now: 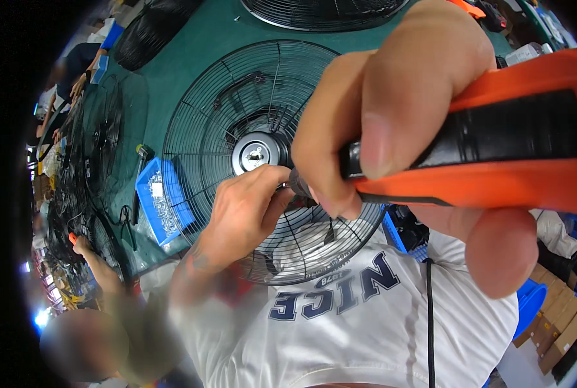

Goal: Assembling industrial fan motors and attaching them to the wire guards using an electric screwdriver.

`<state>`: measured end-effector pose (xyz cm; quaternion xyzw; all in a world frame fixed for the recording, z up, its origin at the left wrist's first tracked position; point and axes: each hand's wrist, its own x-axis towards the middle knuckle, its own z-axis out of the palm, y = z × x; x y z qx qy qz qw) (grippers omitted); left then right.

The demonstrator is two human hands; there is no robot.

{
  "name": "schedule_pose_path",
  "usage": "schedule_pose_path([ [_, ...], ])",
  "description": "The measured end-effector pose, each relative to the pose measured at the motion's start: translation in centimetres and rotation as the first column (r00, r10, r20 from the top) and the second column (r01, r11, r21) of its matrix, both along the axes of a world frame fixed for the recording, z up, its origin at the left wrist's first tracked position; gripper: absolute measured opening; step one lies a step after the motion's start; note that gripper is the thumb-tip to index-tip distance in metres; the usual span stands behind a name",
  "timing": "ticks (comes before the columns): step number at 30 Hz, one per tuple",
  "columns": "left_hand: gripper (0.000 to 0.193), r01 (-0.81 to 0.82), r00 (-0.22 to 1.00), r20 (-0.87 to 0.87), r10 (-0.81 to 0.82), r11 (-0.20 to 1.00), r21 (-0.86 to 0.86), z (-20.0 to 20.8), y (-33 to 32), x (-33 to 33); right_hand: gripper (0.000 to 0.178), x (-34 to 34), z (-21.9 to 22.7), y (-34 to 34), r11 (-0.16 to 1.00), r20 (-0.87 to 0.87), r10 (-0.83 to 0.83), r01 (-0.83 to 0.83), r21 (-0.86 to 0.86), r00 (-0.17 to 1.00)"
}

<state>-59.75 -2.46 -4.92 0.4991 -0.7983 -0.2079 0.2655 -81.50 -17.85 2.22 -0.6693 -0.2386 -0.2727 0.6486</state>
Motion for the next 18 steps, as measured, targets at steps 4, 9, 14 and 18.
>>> schedule_pose_path([
  [4, 0.021, 0.037, 0.998, -0.045, -0.037, 0.999, 0.000, -0.1, -1.2, -0.8, 0.055, -0.8, -1.8, -0.5, 0.993, 0.156, -0.087, 0.072, 0.098, 0.984],
  [9, 0.021, 0.030, 0.998, -0.057, -0.031, 1.000, -0.003, -0.3, -2.4, -1.7, 0.057, -1.9, -2.3, -1.3, 0.990, 0.164, -0.121, 0.108, 0.087, 0.979],
  [14, 0.021, 0.028, 0.998, -0.058, -0.025, 0.998, 0.053, -0.6, -3.0, -2.4, 0.060, -2.4, -2.9, -2.0, 0.991, 0.181, -0.114, 0.100, 0.085, 0.977],
  [18, 0.023, -0.015, 1.000, -0.002, 0.015, 0.999, 0.038, -1.0, -2.4, -2.4, 0.060, -1.8, -4.3, -1.8, 0.986, 0.175, -0.092, 0.066, 0.152, 0.980],
])
